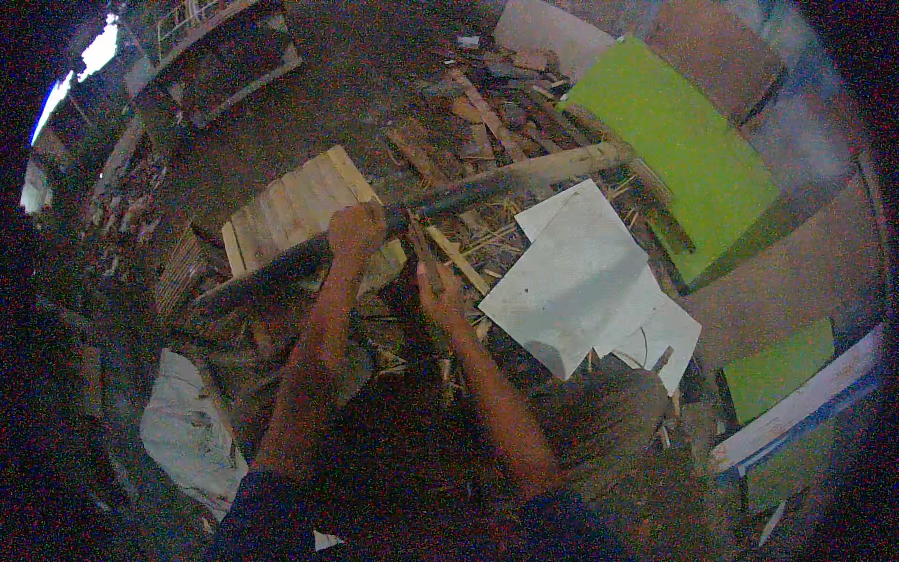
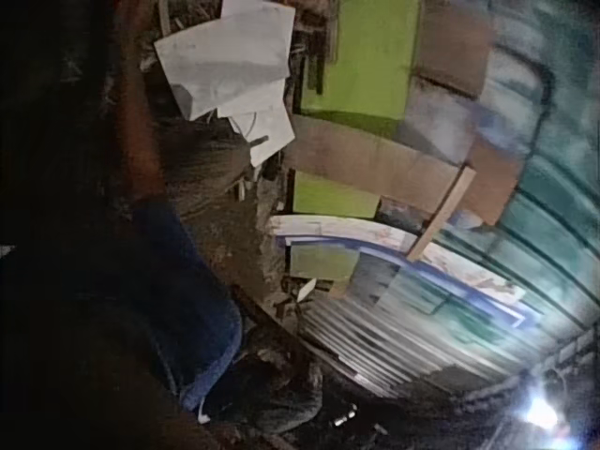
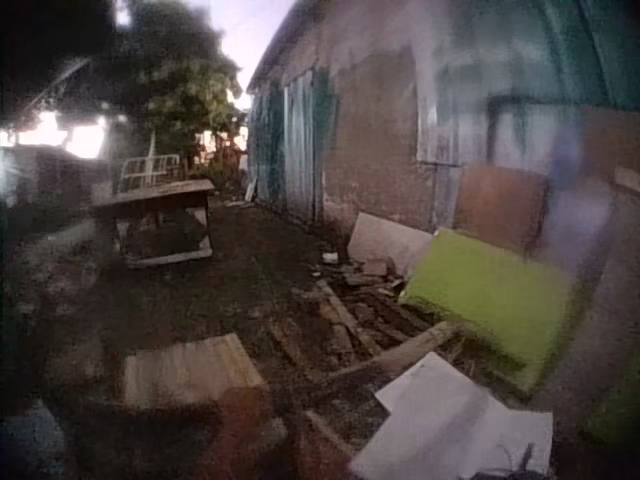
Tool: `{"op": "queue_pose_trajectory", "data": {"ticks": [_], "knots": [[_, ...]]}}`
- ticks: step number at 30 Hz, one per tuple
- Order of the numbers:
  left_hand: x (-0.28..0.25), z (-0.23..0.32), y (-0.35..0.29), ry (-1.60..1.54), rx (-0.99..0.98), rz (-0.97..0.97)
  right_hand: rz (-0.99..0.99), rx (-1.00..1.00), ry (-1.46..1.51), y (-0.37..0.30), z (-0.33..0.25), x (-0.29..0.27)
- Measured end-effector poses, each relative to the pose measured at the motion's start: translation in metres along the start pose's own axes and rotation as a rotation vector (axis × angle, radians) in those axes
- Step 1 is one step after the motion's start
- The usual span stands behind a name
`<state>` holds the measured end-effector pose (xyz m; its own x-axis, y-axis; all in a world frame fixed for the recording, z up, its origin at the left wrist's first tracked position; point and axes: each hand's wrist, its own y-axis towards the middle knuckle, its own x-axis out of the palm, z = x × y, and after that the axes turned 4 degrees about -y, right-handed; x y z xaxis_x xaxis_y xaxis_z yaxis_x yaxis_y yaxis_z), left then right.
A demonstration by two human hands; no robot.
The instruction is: The person sits on the ground and uses a machete to split a long bamboo pole into smaller sections. They repeatedly strike the bamboo to separate it, then handle the split pieces.
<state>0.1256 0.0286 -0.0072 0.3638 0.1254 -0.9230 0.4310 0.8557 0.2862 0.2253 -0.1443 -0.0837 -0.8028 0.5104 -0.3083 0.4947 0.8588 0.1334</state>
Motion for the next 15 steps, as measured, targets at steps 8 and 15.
{"op": "queue_pose_trajectory", "data": {"ticks": [8,15], "knots": [[-0.010,0.013,-0.022,-0.044,-0.080,-0.065,0.149,-0.057,0.014,-0.034,-0.061,-0.022],[-0.007,0.020,-0.044,-0.019,0.070,-0.026,0.210,-0.041,-0.071,-0.032,-0.079,-0.020]]}}
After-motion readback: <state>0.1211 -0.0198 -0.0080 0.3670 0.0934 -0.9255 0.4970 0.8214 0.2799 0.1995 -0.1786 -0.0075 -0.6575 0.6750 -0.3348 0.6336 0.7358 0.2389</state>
